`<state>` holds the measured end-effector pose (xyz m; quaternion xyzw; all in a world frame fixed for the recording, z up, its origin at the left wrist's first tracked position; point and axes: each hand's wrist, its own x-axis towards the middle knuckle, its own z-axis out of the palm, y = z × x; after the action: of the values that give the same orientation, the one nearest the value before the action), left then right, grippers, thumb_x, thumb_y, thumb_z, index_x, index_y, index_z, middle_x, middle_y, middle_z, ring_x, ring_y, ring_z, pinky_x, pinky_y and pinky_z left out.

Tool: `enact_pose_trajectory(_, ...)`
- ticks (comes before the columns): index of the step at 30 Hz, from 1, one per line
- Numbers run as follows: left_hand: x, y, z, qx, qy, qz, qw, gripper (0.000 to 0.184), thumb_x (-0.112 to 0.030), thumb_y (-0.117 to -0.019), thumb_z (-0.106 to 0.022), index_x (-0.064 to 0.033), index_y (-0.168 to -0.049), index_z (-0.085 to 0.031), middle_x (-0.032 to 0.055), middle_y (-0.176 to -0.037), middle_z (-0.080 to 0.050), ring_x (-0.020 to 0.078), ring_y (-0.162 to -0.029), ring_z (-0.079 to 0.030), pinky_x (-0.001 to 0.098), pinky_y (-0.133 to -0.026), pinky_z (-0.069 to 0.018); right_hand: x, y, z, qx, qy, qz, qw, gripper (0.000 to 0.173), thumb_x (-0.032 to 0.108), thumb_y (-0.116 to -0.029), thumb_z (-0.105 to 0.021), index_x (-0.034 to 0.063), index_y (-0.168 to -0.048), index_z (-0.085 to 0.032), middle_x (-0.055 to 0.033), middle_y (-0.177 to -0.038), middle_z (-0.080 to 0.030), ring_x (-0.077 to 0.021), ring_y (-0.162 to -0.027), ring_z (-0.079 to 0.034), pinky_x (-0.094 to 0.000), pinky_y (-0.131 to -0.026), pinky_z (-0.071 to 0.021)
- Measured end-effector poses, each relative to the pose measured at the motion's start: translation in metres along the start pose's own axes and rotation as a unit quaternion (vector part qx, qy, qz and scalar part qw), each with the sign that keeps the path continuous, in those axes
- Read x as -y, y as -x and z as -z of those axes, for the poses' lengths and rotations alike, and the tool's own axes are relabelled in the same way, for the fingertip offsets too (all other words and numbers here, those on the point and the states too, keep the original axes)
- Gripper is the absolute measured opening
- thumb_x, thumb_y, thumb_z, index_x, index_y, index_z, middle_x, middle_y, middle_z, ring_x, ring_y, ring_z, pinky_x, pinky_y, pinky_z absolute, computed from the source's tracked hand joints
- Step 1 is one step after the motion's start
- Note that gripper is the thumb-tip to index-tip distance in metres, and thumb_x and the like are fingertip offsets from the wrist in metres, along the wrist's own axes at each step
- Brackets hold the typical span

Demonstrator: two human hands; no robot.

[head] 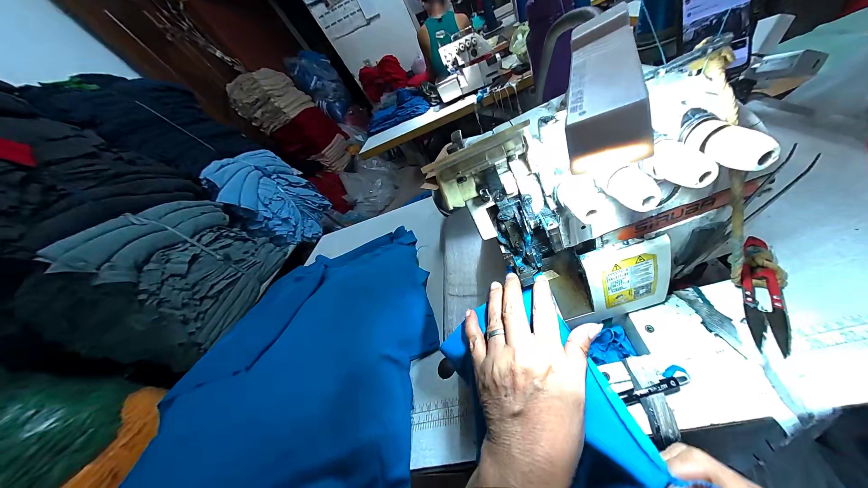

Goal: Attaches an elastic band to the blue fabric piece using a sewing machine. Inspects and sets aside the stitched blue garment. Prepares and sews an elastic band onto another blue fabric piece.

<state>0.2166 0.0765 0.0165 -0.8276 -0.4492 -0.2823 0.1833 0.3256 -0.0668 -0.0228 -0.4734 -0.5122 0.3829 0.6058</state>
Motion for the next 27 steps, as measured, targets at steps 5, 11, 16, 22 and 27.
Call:
enact_pose_trajectory(5, -0.002, -0.001, 0.000, -0.002, 0.011, 0.007, 1.000, 0.070, -0.062, -0.0989, -0.042, -0.0065, -0.132, -0.069, 0.0215, -0.136, -0.065, 0.0415, -0.127, -0.061, 0.0689, -0.106, -0.0392, 0.003, -0.008, 0.024, -0.062, 0.025, -0.021, 0.998, 0.015, 0.004, -0.1030, -0.050, 0.0018, -0.100, -0.064, 0.0127, -0.091, -0.068, 0.0113, -0.087, -0.061, -0.0151, -0.081, -0.0528)
enact_pose_trajectory(11, 0.034, 0.001, 0.010, 0.015, 0.207, -0.026, 0.978, 0.058, -0.048, -0.1059, -0.039, -0.0015, -0.126, -0.068, 0.0128, -0.134, -0.067, 0.0296, -0.133, -0.059, 0.0570, -0.114, -0.0367, 0.006, -0.006, 0.046, -0.007, 0.039, -0.030, 0.999, 0.014, 0.005, -0.1036, -0.049, 0.0031, -0.101, -0.062, 0.0144, -0.086, -0.067, 0.0120, -0.082, -0.060, -0.0143, -0.077, -0.0512)
enact_pose_trajectory(16, 0.083, -0.032, 0.002, 0.113, 0.232, -0.043, 0.965, 0.035, -0.021, -0.1053, -0.045, -0.0003, -0.122, -0.069, 0.0146, -0.135, -0.066, 0.0357, -0.139, -0.052, 0.0671, -0.116, -0.0243, 0.009, -0.011, 0.008, 0.090, 0.052, -0.032, 0.994, 0.027, 0.009, -0.1067, -0.047, -0.0123, -0.103, -0.062, -0.0143, -0.086, -0.066, -0.0050, -0.079, -0.061, -0.0235, -0.074, -0.0498)
enact_pose_trajectory(22, 0.137, -0.088, -0.060, 0.110, 0.221, -0.153, 0.957, 0.044, -0.033, -0.1062, -0.046, -0.0060, -0.138, -0.061, 0.0160, -0.149, -0.055, 0.0353, -0.148, -0.039, 0.0668, -0.120, -0.0181, 0.000, -0.045, -0.023, 0.015, 0.018, -0.021, 1.000, 0.024, 0.017, -0.1078, -0.047, 0.0012, -0.103, -0.064, 0.0026, -0.079, -0.062, 0.0040, -0.072, -0.058, -0.0164, -0.068, -0.0494)
enact_pose_trajectory(27, 0.131, -0.110, -0.047, 0.112, 0.241, -0.131, 0.955, 0.039, -0.021, -0.1022, -0.052, 0.0031, -0.131, -0.062, 0.0223, -0.140, -0.060, 0.0376, -0.140, -0.049, 0.0625, -0.117, -0.0263, -0.007, -0.072, -0.032, -0.015, -0.039, -0.033, 0.999, 0.023, 0.023, -0.1070, -0.046, 0.0112, -0.099, -0.065, 0.0097, -0.077, -0.062, 0.0057, -0.071, -0.060, -0.0137, -0.066, -0.0506)
